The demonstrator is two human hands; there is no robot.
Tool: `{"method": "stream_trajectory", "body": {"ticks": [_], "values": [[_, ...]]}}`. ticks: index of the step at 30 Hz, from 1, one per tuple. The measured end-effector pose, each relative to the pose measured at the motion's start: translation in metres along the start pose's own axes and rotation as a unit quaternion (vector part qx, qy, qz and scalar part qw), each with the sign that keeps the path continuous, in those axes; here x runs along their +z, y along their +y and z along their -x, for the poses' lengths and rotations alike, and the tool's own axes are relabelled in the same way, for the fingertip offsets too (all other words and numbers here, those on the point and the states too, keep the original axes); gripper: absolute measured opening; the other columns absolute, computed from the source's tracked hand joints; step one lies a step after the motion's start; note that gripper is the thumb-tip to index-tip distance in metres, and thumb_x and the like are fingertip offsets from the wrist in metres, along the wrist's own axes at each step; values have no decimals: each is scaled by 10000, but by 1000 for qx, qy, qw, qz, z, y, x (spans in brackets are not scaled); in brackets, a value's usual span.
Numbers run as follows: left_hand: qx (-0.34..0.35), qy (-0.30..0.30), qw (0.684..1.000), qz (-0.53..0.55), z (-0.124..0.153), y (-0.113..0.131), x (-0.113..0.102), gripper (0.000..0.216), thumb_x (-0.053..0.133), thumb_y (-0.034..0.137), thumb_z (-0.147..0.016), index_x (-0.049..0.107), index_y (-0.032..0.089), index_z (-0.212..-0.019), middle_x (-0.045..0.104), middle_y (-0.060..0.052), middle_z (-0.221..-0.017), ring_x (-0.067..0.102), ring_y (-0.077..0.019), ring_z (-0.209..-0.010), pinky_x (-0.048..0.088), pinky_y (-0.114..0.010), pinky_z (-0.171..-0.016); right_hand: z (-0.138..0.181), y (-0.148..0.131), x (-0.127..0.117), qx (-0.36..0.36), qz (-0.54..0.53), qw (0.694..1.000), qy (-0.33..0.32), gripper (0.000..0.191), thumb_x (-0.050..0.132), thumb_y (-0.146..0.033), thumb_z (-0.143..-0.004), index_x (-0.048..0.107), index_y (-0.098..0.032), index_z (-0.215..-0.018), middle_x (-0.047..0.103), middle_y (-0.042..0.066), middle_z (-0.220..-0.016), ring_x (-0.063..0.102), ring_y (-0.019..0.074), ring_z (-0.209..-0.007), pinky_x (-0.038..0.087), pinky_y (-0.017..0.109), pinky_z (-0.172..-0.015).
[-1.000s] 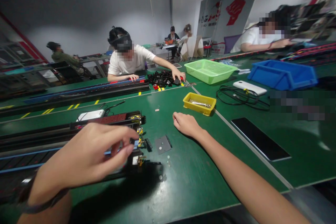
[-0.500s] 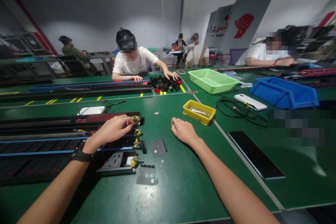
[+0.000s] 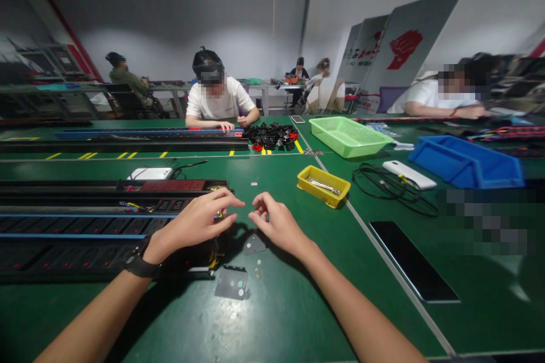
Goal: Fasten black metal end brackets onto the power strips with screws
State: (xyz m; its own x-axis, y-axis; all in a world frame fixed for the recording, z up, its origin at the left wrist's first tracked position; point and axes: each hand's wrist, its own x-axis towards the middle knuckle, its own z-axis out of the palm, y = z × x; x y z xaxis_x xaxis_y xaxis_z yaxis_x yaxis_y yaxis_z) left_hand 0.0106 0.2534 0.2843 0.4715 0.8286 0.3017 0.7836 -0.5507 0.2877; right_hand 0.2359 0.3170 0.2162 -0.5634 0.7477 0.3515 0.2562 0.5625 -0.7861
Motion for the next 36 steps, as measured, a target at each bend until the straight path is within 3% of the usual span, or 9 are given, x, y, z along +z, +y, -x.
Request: {"method": "stream_trajectory", "body": {"ticks": [4, 9, 16, 20, 24, 27, 30, 36], "values": [[21, -22, 999, 22, 4, 7, 2, 265, 572, 290, -1003, 656, 270, -1253, 641, -43, -1161, 643, -187, -1015, 497, -281, -867, 4, -13, 7, 4, -121, 992, -23, 221, 676, -351, -904, 534, -225, -1017, 622, -10, -881, 592, 144, -770, 467, 269, -696], [25, -30, 998, 47, 8, 9, 4, 204, 573, 305, -1012, 686, 247, -1171, 655, -40, -1152, 649, -173, -988, 491, -268, -853, 4, -17, 7, 64, -239, 967, -63, 383, 745, -446, -853, 485, -238, -1042, 604, -44, -781, 567, 129, -666, 423, 240, -586], [12, -47, 997, 52, 11, 4, 7, 213, 564, 361, -1022, 722, 230, -1083, 684, -34, -1024, 657, -153, -851, 462, -260, -768, 6, -23, 10, 97, -281, 950, -100, 470, 793, -526, -805, 489, -235, -1014, 603, -53, -749, 544, 112, -611, 414, 220, -534], [5, -54, 997, 48, 12, 4, 4, 239, 550, 378, -1020, 727, 219, -1040, 684, -32, -974, 647, -150, -810, 448, -264, -762, 8, -24, 14, 92, -249, 960, -95, 393, 724, -530, -867, 503, -236, -1005, 593, -42, -772, 536, 114, -612, 426, 227, -535], [-36, -24, 998, 39, 10, -11, 0, 233, 550, 366, -1002, 714, 201, -1000, 685, -32, -917, 630, -161, -807, 433, -267, -744, 6, -16, 11, 65, -165, 984, -32, 294, 652, -494, -918, 528, -228, -933, 535, -43, -761, 490, 109, -611, 409, 233, -552], [-117, 12, 993, -1, 11, -32, -2, 228, 569, 380, -977, 718, 210, -948, 694, -26, -893, 622, -171, -790, 420, -269, -714, 1, 0, 4, 82, -156, 984, 28, 299, 615, -514, -919, 513, -233, -902, 499, -46, -717, 466, 120, -586, 397, 244, -531], [-178, 10, 982, -60, 12, -48, -4, 236, 565, 402, -968, 732, 239, -928, 701, -22, -921, 629, -190, -814, 387, -270, -673, -4, 23, 0, 102, -125, 985, 66, 307, 599, -528, -908, 502, -239, -876, 477, -50, -683, 458, 130, -572, 382, 253, -519], [-217, -28, 967, -133, 10, -47, 0, 260, 544, 415, -974, 747, 258, -938, 705, -32, -969, 655, -220, -871, 384, -268, -636, -10, 58, 1, 137, -55, 986, 72, 335, 569, -564, -885, 502, -238, -847, 490, -48, -655, 461, 137, -560, 364, 255, -521]]}}
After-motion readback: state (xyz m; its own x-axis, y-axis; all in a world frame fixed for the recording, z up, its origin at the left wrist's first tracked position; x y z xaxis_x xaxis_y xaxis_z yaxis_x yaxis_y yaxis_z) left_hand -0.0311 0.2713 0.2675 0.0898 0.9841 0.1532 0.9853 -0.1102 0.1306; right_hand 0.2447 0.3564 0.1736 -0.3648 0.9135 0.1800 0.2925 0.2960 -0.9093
